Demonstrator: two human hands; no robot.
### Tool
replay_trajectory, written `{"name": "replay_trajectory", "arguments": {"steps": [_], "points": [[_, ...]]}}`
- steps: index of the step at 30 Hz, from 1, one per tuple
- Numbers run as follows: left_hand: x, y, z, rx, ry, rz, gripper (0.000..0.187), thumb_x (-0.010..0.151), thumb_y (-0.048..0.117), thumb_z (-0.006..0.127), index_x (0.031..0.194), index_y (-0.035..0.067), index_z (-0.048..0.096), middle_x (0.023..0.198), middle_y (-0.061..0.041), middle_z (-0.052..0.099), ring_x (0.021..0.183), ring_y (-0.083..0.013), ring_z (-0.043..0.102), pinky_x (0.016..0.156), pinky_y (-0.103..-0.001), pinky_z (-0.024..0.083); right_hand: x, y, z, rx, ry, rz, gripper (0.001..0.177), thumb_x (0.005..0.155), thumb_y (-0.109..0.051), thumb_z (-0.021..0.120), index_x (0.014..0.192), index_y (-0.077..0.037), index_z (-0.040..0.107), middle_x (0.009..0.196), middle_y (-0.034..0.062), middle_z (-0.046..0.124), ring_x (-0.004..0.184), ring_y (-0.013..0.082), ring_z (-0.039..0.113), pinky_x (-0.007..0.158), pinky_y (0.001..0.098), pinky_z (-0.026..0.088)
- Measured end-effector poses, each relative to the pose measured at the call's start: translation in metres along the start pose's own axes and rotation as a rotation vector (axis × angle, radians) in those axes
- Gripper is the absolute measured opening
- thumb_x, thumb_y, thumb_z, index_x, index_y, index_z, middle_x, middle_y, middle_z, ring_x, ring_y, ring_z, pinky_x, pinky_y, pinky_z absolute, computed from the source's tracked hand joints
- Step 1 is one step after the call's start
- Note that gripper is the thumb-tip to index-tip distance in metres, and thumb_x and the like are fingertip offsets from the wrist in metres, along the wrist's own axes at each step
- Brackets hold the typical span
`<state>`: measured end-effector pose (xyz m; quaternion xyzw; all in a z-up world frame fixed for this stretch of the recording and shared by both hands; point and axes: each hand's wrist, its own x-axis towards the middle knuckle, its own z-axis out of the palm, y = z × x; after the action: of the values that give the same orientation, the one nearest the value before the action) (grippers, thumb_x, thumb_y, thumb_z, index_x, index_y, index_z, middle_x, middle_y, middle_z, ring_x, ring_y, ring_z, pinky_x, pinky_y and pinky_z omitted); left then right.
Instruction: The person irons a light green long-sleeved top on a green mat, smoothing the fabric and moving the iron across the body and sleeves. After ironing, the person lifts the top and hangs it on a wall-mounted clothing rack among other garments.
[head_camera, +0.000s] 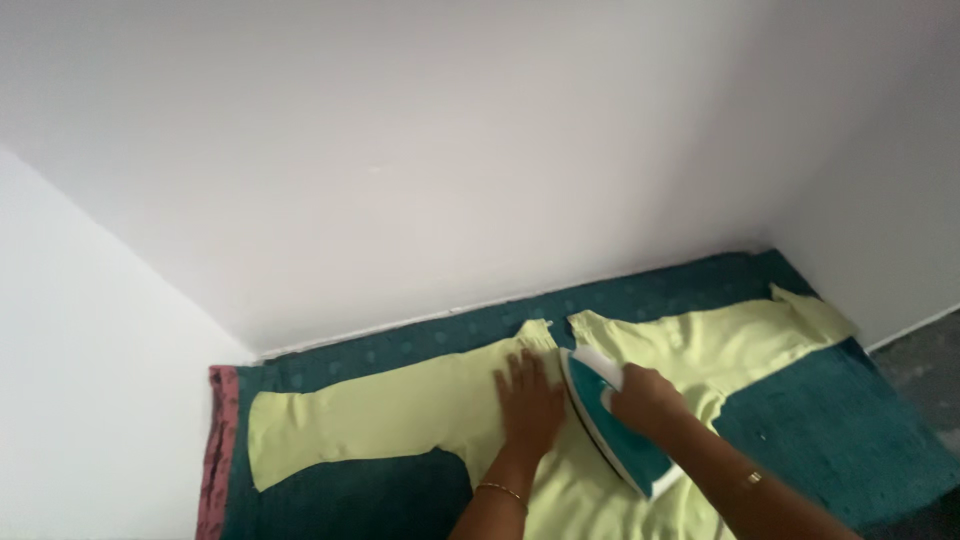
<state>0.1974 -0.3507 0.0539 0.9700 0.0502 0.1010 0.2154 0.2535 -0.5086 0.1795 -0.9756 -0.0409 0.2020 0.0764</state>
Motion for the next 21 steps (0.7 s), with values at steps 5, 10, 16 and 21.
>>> {"name": "replay_trajectory", "arguments": {"steps": [5, 10, 16, 21], "points": [[-0.013, 0.015, -0.047, 0.079, -0.216, -0.065, 0.092, 0.097, 0.058, 0.045, 0.158, -0.002, 0.011, 0.169, -0.017, 0.006, 0.156, -0.0365, -0.002, 0.12, -0.06, -0.005, -0.022, 0.025, -0.012, 0.024, -0.063, 0.125, 0.043, 0.096, -0.033, 0.066, 0.129, -0.006, 0.061, 0.113, 0.0185, 0.076, 0.098, 0.0288, 0.078, 0.091, 0.0443, 0.062], [-0.008, 0.034, -0.091, 0.128, -0.353, -0.085, 0.101, 0.095, 0.066, 0.046, 0.16, -0.002, 0.009, 0.171, -0.018, 0.005, 0.157, -0.0362, -0.002, 0.123, -0.059, -0.004, 0.038, 0.004, -0.031, 0.119, 0.074, 0.042, 0.037, 0.092, -0.023, 0.069, 0.122, -0.002, 0.068, 0.108, 0.0212, 0.076, 0.095, 0.033, 0.077, 0.087, 0.0452, 0.061], [-0.009, 0.032, -0.084, 0.134, -0.292, -0.044, 0.103, 0.094, 0.067, 0.046, 0.16, -0.003, 0.009, 0.17, -0.019, 0.005, 0.156, -0.0398, -0.002, 0.122, -0.061, -0.005, 0.03, 0.009, -0.03, 0.14, -0.028, 0.028, 0.038, 0.095, -0.027, 0.066, 0.123, -0.001, 0.065, 0.106, 0.0196, 0.077, 0.095, 0.031, 0.08, 0.084, 0.0437, 0.066], [-0.009, 0.033, -0.075, 0.155, -0.298, -0.04, 0.101, 0.094, 0.065, 0.046, 0.159, -0.002, 0.01, 0.17, -0.018, 0.004, 0.156, -0.0433, -0.005, 0.12, -0.065, -0.006, 0.013, 0.021, -0.025, 0.092, -0.024, 0.033, 0.039, 0.094, -0.03, 0.066, 0.122, -0.003, 0.066, 0.112, 0.0193, 0.075, 0.101, 0.032, 0.078, 0.091, 0.0433, 0.062]]}}
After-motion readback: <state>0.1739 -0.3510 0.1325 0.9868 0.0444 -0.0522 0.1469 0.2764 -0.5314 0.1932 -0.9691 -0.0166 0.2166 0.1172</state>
